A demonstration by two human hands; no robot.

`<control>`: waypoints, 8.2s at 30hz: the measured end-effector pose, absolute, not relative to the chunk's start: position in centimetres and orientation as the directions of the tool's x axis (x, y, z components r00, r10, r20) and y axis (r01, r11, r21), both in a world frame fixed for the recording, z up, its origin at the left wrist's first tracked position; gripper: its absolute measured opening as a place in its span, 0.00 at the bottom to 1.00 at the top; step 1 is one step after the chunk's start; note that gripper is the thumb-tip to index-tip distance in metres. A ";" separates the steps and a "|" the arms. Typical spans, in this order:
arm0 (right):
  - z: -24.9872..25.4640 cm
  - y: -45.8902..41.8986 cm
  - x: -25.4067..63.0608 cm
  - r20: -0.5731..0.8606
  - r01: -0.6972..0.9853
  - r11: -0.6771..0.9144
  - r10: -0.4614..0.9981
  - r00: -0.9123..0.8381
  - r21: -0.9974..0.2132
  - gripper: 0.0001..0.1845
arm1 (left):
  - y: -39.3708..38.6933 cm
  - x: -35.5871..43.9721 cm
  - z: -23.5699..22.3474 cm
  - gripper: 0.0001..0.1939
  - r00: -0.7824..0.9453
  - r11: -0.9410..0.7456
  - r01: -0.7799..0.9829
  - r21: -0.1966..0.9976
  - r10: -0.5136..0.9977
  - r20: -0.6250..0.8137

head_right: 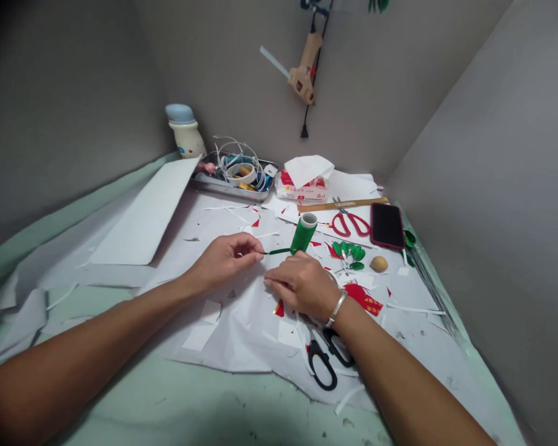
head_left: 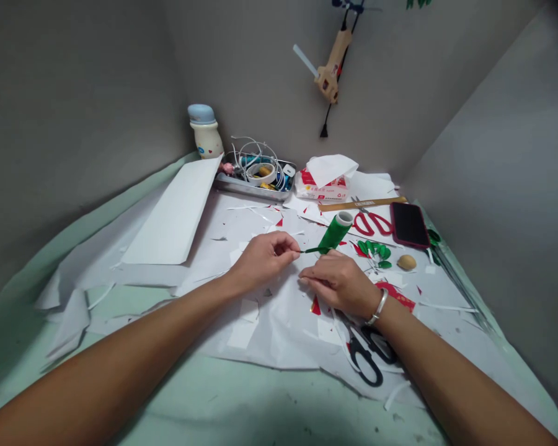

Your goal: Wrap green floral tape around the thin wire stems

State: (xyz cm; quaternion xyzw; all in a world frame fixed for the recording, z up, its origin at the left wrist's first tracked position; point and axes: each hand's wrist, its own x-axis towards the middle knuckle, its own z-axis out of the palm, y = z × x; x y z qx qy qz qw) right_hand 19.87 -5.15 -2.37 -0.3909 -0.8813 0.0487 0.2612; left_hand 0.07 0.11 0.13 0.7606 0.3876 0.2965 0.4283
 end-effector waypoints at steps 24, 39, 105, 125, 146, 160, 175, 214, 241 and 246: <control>-1.9 -5.6 19.6 0.515 0.687 0.698 0.672 -0.532 -0.201 0.10 | -0.1 0.0 -0.6 0.07 0.588 -0.522 0.445 0.728 0.783 0.202; -1.6 -5.2 19.9 0.525 0.628 0.678 0.719 -0.455 -0.383 0.08 | 0.1 -0.2 -0.5 0.08 0.594 -0.518 0.490 0.701 0.787 0.167; -2.3 -4.1 20.9 0.485 0.627 0.594 0.795 -0.365 -0.503 0.10 | -0.5 -0.1 0.3 0.06 0.784 -0.437 0.372 0.819 0.620 -0.025; -2.1 -4.0 21.0 0.472 0.611 0.582 0.807 -0.354 -0.536 0.11 | -0.7 0.1 0.6 0.05 0.789 -0.402 0.317 0.859 0.614 -0.005; -2.3 -3.7 21.2 0.486 0.635 0.628 0.769 -0.416 -0.450 0.11 | -0.6 0.0 0.3 0.05 0.770 -0.382 0.336 0.861 0.638 -0.018; -2.0 -4.6 20.3 0.488 0.675 0.698 0.687 -0.539 -0.238 0.11 | -0.3 0.1 -0.4 0.07 0.542 -0.452 0.482 0.751 0.827 0.150; -2.8 -4.3 20.3 0.445 0.623 0.665 0.743 -0.499 -0.412 0.10 | 0.2 0.1 0.5 0.08 0.580 -0.156 0.273 0.949 0.814 -0.033; -3.2 -3.8 20.8 0.457 0.664 0.653 0.747 -0.483 -0.365 0.10 | -0.3 0.2 0.5 0.07 0.614 -0.279 0.276 0.920 0.788 0.055; -1.9 -5.0 20.0 0.488 0.669 0.705 0.681 -0.546 -0.236 0.10 | -0.1 0.1 -0.5 0.07 0.530 -0.487 0.473 0.734 0.823 0.204; -1.9 -4.3 20.9 0.538 0.664 0.623 0.755 -0.373 -0.414 0.09 | -0.8 0.2 -0.1 0.07 0.748 -0.558 0.376 0.740 0.654 0.113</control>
